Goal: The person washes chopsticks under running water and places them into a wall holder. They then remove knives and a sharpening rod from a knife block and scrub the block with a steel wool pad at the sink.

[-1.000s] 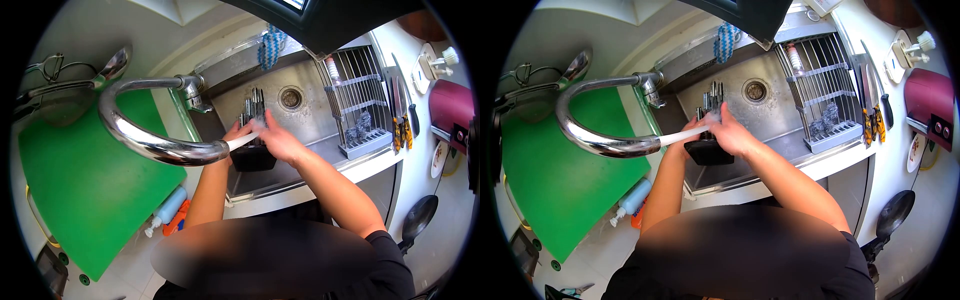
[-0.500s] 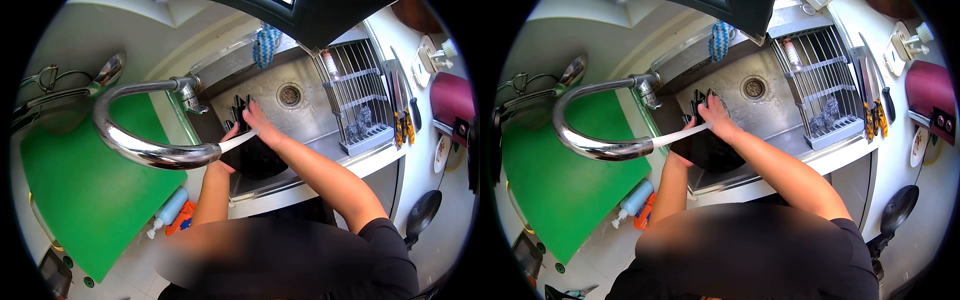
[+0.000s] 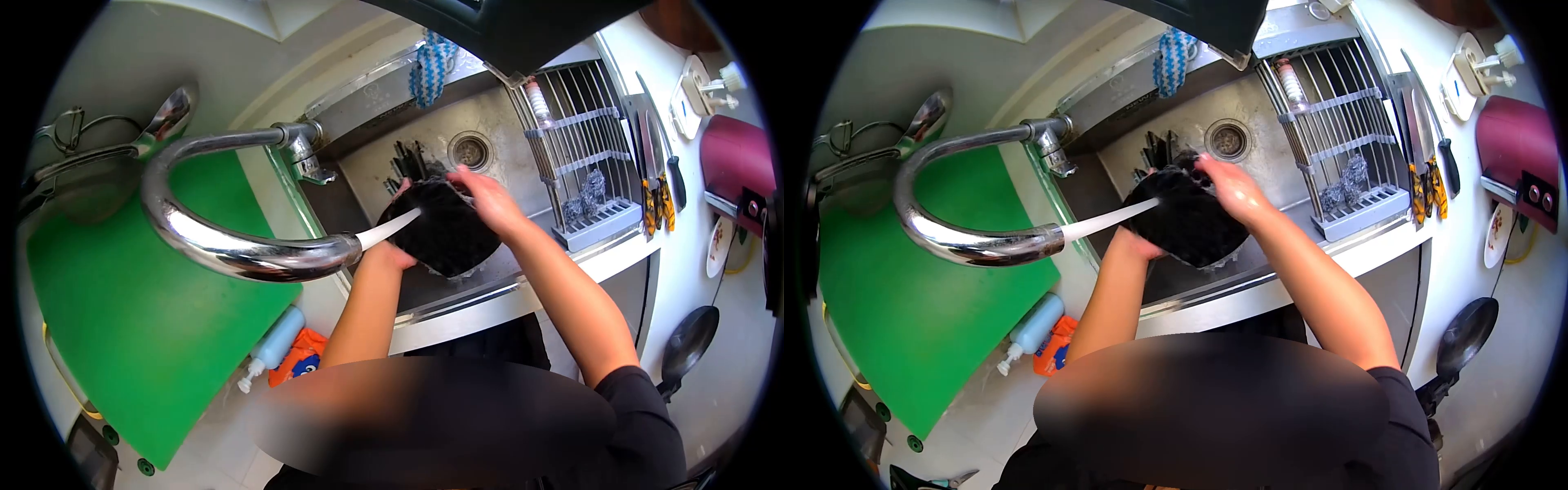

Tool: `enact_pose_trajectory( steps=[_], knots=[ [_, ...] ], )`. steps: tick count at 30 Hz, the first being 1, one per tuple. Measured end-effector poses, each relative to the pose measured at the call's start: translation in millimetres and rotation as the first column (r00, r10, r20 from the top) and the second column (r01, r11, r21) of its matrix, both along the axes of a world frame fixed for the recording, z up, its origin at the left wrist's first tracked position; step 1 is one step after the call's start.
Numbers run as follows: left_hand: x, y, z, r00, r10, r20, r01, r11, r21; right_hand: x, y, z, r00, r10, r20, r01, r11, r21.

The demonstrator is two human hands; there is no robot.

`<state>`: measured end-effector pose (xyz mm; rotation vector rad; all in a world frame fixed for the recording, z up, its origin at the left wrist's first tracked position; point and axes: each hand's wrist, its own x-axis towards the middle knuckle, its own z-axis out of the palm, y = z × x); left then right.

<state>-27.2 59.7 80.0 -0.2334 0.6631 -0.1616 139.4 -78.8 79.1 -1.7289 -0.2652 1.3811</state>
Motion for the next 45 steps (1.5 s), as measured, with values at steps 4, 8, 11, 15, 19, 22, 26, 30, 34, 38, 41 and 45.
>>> enact_pose_trajectory(
  steps=[4,8,11,15,19,22,26,30,34,38,41,45],
  knots=[
    [27,-19,-10,1.000,0.012,-0.011,-0.012,1.000,-0.001,-1,-37,61,0.963,0.054,0.266,-0.070,0.996,0.051],
    [36,-27,-17,0.973,0.050,0.224,-0.085,0.986,0.147,-5,-41,77,0.799,-0.033,0.601,-0.025,0.996,0.088],
    [44,-30,-5,0.987,0.160,-0.002,-0.159,0.977,0.141,-4,-35,94,0.760,-0.006,0.649,-0.034,0.998,0.049],
    [49,-34,23,0.947,0.314,-0.060,-0.308,0.947,0.092,-1,-26,100,0.716,-0.048,0.696,-0.001,0.998,0.070],
    [48,-35,33,0.873,0.468,-0.140,-0.446,0.881,0.161,-3,-17,101,0.710,-0.053,0.703,0.034,0.999,0.041],
    [47,-32,29,0.848,0.524,-0.083,-0.501,0.842,0.201,-8,-12,96,0.682,-0.074,0.727,0.043,0.997,0.061],
    [46,-46,27,0.709,0.605,-0.363,-0.345,0.746,0.569,-26,-5,94,0.658,-0.033,0.752,-0.003,0.999,0.047],
    [47,-67,24,0.559,0.682,-0.472,0.128,0.491,0.862,-49,6,97,0.623,0.057,0.780,-0.085,0.996,-0.004],
    [50,-74,47,0.530,0.707,-0.468,0.032,0.535,0.844,-59,7,92,0.626,0.112,0.772,-0.152,0.988,-0.020],
    [17,-63,35,0.830,0.386,-0.404,0.029,0.692,0.721,-65,6,84,0.645,0.131,0.753,-0.247,0.968,0.043],
    [5,-56,35,0.762,0.489,-0.426,-0.024,0.678,0.735,-65,5,77,0.747,0.094,0.659,-0.293,0.935,0.199],
    [-3,-52,49,0.757,0.467,-0.457,0.002,0.698,0.716,-66,22,39,0.711,0.283,0.644,-0.461,0.879,0.123]
  ],
)
